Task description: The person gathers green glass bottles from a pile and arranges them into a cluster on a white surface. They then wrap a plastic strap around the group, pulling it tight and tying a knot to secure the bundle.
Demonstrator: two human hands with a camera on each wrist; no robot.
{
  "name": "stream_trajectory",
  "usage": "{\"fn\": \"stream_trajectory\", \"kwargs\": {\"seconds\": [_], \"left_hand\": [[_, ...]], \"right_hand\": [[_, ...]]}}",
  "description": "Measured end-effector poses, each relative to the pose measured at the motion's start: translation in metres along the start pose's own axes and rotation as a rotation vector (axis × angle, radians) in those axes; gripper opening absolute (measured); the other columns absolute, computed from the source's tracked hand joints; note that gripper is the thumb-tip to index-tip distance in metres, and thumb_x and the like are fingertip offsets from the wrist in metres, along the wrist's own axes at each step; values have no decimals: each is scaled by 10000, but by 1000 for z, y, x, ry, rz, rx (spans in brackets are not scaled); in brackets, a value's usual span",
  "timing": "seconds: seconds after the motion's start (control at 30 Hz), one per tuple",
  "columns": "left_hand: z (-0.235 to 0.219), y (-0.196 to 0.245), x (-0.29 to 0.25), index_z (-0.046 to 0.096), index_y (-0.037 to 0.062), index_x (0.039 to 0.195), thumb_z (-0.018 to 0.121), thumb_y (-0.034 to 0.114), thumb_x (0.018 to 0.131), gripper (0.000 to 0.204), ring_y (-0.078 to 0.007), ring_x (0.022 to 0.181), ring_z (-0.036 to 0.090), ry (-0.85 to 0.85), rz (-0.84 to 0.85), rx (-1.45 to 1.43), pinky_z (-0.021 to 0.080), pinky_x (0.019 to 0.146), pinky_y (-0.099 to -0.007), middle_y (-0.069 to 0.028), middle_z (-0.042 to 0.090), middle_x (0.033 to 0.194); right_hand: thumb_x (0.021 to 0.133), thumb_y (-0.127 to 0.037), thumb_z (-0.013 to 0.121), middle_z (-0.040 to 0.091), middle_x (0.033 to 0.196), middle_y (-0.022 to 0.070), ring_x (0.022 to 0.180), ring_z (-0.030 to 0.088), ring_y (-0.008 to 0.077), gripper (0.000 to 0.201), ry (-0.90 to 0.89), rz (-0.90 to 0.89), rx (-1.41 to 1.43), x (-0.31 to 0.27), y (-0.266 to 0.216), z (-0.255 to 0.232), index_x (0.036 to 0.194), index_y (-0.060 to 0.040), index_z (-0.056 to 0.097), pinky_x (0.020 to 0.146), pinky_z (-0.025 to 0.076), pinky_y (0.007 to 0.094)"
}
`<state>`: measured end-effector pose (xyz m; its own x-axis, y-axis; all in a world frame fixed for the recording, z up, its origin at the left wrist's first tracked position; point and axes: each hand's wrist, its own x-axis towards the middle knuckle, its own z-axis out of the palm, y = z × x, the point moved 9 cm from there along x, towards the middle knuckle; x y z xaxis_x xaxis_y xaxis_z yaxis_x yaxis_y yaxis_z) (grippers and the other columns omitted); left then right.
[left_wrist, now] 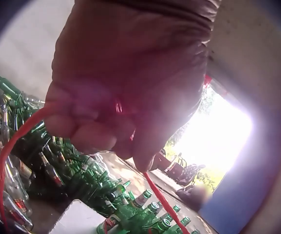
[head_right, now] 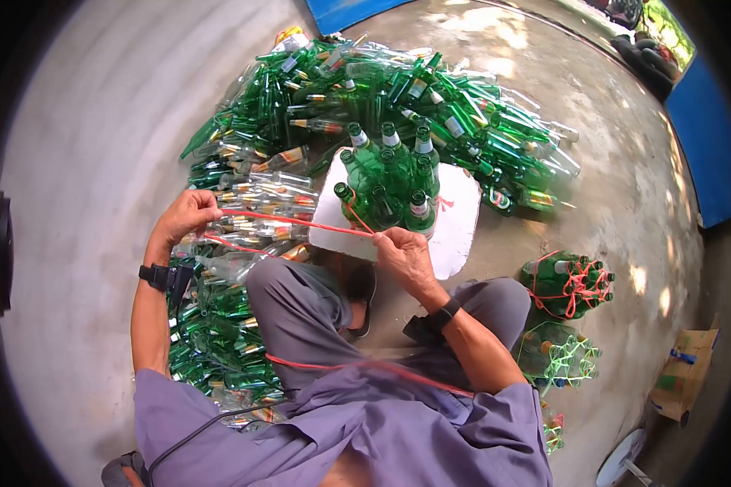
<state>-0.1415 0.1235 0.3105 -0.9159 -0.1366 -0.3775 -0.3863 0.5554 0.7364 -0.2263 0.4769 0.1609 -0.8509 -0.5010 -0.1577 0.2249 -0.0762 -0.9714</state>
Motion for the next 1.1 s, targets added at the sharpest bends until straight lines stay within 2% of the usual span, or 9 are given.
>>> {"fn": "stream_trajectory", "kwargs": {"seconds": [0.13, 0.27, 0.4, 0.6, 0.8, 0.9, 0.93, 1.0, 1.1], "left_hand": [[-16, 18, 22, 625, 59, 766, 709, 208, 840, 187, -39, 501, 469, 143, 42, -83, 372, 440, -208, 50, 529, 624], [-7, 65, 62, 665, 60, 815, 691, 192, 881, 150, -24, 463, 384, 230, 173, -77, 276, 432, -204, 70, 499, 596], [31, 128, 109, 725, 47, 897, 706, 224, 883, 179, -21, 546, 450, 263, 432, -69, 327, 482, -215, 67, 548, 631], [99, 187, 193, 750, 35, 874, 703, 285, 865, 254, -70, 601, 581, 185, 607, -93, 453, 546, -245, 1, 662, 686], [160, 204, 265, 760, 70, 888, 702, 286, 864, 225, -85, 595, 616, 129, 536, 33, 485, 596, -237, 7, 687, 691], [184, 203, 283, 762, 152, 884, 654, 365, 857, 240, -195, 685, 696, 126, 478, 423, 531, 678, -348, -24, 713, 716], [188, 202, 287, 762, 152, 884, 654, 365, 857, 240, -195, 685, 696, 122, 477, 422, 531, 678, -348, -24, 713, 716], [201, 198, 296, 755, 150, 866, 660, 378, 849, 248, -233, 753, 699, 91, 466, 794, 536, 703, -384, -19, 710, 711], [204, 184, 307, 752, 161, 855, 664, 387, 838, 243, -244, 813, 696, 45, 411, 834, 532, 733, -396, -20, 715, 738]], "right_hand": [[894, -176, 667, 586, 626, -35, 574, 521, 42, 204, -75, -6, -123, 1, 8, 2, 801, 5, 673, 542, 431, 230], [921, -152, 659, 588, 614, -12, 551, 547, 43, 190, -38, -176, -372, 0, 2, -4, 828, 14, 663, 508, 445, 213], [940, -178, 637, 577, 587, -5, 530, 539, 51, 229, 137, -199, -380, -1, 0, -23, 818, 15, 660, 495, 440, 216], [1006, -229, 543, 545, 560, 1, 495, 496, 67, 327, 232, -80, -32, -2, 1, -37, 830, 6, 688, 476, 399, 231], [1009, -275, 550, 538, 582, -2, 499, 482, 71, 353, 339, 61, 256, 2, 11, -49, 835, -3, 692, 473, 395, 215], [1001, -278, 567, 538, 615, -4, 505, 479, 73, 323, 372, 141, 387, 7, 28, -57, 862, -7, 673, 460, 378, 205], [1001, -266, 568, 536, 630, 0, 502, 475, 78, 297, 388, 189, 451, 7, 34, -58, 884, -7, 655, 451, 367, 203], [999, -266, 570, 532, 639, -3, 506, 467, 77, 285, 400, 225, 522, 8, 37, -59, 892, -12, 643, 451, 363, 202], [997, -268, 573, 523, 651, -10, 514, 453, 73, 268, 409, 272, 615, 9, 40, -59, 910, -20, 624, 454, 358, 196]]}}
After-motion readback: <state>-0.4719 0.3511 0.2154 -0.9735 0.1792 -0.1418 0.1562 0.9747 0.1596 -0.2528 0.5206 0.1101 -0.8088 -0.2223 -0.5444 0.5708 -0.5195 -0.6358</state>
